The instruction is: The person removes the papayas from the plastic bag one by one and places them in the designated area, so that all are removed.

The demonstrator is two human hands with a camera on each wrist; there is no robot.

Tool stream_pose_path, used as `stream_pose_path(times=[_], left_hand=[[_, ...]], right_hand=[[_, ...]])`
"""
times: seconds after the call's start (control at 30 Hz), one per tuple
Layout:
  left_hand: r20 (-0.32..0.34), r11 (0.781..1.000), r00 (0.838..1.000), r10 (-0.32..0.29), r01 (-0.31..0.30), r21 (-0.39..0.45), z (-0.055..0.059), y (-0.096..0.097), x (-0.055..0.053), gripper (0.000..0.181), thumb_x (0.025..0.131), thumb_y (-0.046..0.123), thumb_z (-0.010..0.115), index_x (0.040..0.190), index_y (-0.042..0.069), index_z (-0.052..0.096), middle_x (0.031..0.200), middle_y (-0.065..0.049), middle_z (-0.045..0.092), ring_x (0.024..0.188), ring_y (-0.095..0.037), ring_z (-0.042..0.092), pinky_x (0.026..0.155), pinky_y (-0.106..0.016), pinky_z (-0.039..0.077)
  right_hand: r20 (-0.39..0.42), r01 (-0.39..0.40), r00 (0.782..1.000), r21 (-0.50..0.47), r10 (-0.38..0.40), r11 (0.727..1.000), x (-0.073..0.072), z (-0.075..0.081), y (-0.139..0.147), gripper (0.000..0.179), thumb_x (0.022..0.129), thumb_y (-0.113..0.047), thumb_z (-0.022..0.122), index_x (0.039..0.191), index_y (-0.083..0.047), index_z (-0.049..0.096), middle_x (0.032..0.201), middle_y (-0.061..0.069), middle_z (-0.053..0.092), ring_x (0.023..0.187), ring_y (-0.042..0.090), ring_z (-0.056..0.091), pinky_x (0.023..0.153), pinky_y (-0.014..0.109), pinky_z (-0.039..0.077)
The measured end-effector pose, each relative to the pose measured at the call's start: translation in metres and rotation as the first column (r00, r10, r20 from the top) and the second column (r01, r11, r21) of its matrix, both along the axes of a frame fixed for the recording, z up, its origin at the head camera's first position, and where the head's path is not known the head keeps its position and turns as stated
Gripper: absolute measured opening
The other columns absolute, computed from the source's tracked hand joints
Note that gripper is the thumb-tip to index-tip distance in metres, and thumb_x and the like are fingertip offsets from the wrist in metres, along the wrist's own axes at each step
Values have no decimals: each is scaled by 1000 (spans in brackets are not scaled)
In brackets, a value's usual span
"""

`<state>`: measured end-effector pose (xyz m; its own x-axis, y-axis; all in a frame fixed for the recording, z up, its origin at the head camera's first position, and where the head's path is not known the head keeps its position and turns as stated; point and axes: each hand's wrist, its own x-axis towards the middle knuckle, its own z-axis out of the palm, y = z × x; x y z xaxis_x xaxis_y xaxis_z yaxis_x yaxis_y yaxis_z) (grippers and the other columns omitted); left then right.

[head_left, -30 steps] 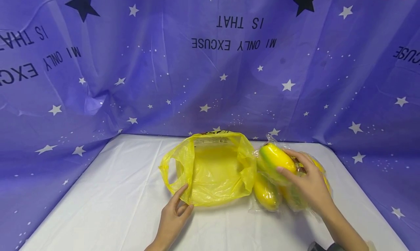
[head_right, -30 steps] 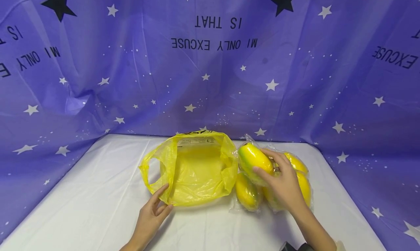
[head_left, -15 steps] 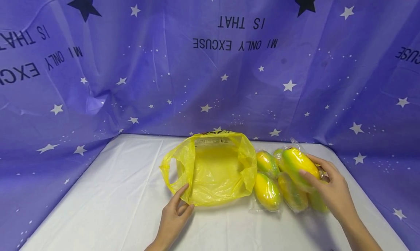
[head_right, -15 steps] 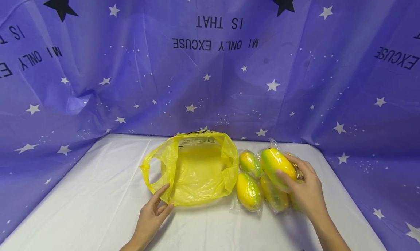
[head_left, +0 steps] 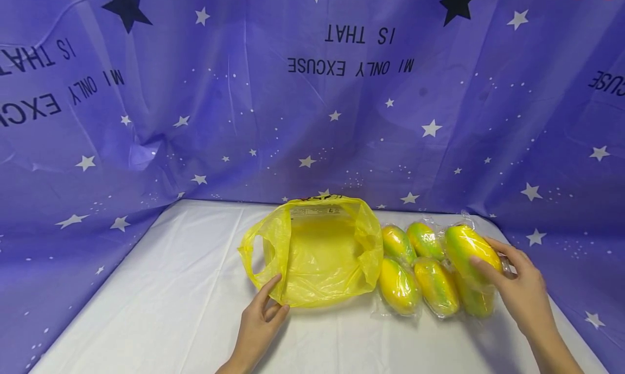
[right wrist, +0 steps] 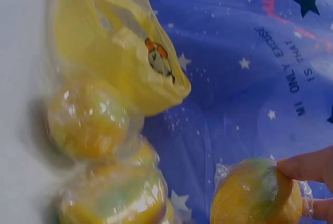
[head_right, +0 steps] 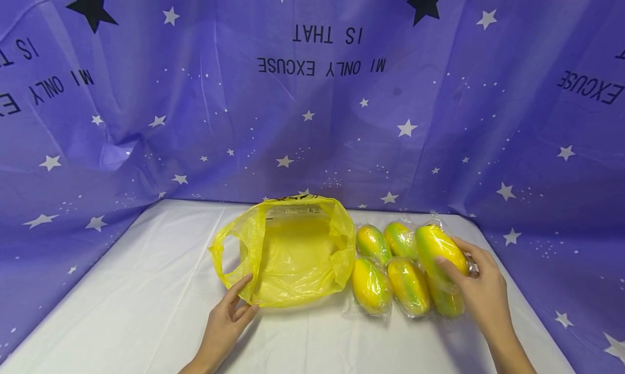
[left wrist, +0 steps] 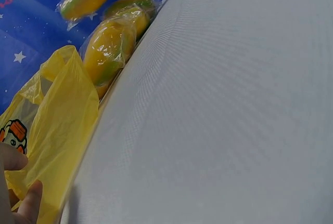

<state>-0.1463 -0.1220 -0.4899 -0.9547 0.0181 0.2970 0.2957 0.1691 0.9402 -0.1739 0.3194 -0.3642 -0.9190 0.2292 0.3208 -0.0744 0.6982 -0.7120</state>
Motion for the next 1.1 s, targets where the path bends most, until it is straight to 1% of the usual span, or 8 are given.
stream_pose_path(times=[0.13,0.23,0.33,0.4,0.47,0.57,0.8,1.1], left_hand=[[4,1000,1000,7,-7,-16,-1,0,-1,63,90,8,69,145,7,40,149,-26,32,115,-46,54,88,-35,53],[13,1000,1000,18,-18,-14,-1,0,-1,63,89,8,70,145,9,41,149,-24,33,117,-45,52,88,-34,53],[18,1000,1000,22,-21,-21,-1,0,-1,64,89,9,70,146,10,40,150,-22,33,119,-45,51,88,-33,53],[28,1000,999,26,-25,-17,-1,0,-1,64,89,9,70,146,11,40,150,-21,33,120,-45,50,89,-33,53],[31,1000,999,25,-25,-15,0,0,-1,65,89,9,70,146,11,40,150,-20,33,120,-44,50,89,-32,53],[33,1000,999,28,-28,-11,0,0,-1,65,88,8,70,146,11,40,150,-20,33,122,-44,48,89,-32,53],[26,999,999,38,-38,-18,0,1,-2,64,88,6,70,145,10,41,150,-19,34,125,-44,45,89,-32,53],[38,999,999,35,-34,-20,0,1,-1,64,89,9,70,145,11,41,150,-19,34,119,-42,52,89,-32,53]], right_hand=[[14,53,999,16,-53,998,1,-3,9,62,90,-39,69,140,-8,50,131,16,45,107,16,42,67,0,33],[33,83,996,27,-84,996,3,-4,15,65,90,-39,69,142,-6,47,136,21,44,114,33,41,71,9,35],[47,105,993,25,-106,994,3,-5,21,67,91,-40,68,143,-4,44,139,27,40,120,44,38,90,33,40],[44,120,992,21,-120,993,3,-6,25,68,91,-39,68,143,-2,43,139,30,39,122,48,36,96,53,37],[37,135,990,14,-135,991,3,-7,28,68,91,-38,68,142,0,43,139,32,39,122,50,35,98,67,29],[38,149,988,19,-150,989,2,-10,34,69,91,-37,68,141,3,42,138,35,39,121,52,35,98,70,27],[55,184,981,52,-186,982,1,-11,46,69,92,-37,65,140,6,41,134,37,40,115,51,38,90,65,30],[125,228,964,76,-236,971,2,-13,55,71,95,-38,59,141,9,35,136,40,35,118,55,33,100,70,21]])
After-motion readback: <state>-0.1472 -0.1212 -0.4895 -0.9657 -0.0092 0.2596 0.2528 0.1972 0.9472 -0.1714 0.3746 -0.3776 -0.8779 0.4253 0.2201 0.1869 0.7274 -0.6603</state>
